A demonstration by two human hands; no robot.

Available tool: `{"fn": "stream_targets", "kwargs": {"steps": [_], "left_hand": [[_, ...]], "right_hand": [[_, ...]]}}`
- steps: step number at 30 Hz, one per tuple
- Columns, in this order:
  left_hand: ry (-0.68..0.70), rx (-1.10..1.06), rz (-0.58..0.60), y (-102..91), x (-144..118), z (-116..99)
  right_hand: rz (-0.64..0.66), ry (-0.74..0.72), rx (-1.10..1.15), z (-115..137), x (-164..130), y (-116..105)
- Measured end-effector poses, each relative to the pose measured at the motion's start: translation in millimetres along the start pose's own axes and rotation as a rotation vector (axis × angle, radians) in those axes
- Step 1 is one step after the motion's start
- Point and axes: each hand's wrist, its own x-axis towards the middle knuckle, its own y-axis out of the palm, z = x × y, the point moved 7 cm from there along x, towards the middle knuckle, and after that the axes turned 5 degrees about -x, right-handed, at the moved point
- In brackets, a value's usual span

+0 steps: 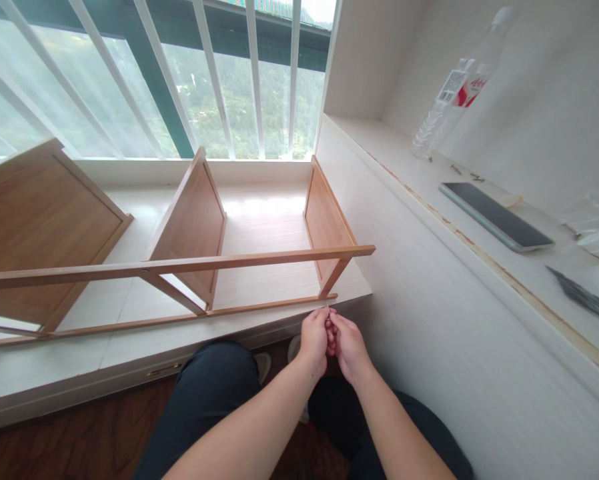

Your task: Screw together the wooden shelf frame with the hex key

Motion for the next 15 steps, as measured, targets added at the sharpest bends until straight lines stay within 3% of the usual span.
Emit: {"fn": "stream_targets", "kwargs": {"steps": [7,15], "left_hand": [[0.009,0.024,0.003,1.5,-2,1],[0.122,-0.043,-0.048,-0.7,-4,-7]], "right_hand": [[-0.007,0.033,-0.068,1,1,-4],[-0.052,-0.175,-0.42,15,-1,-6]]}}
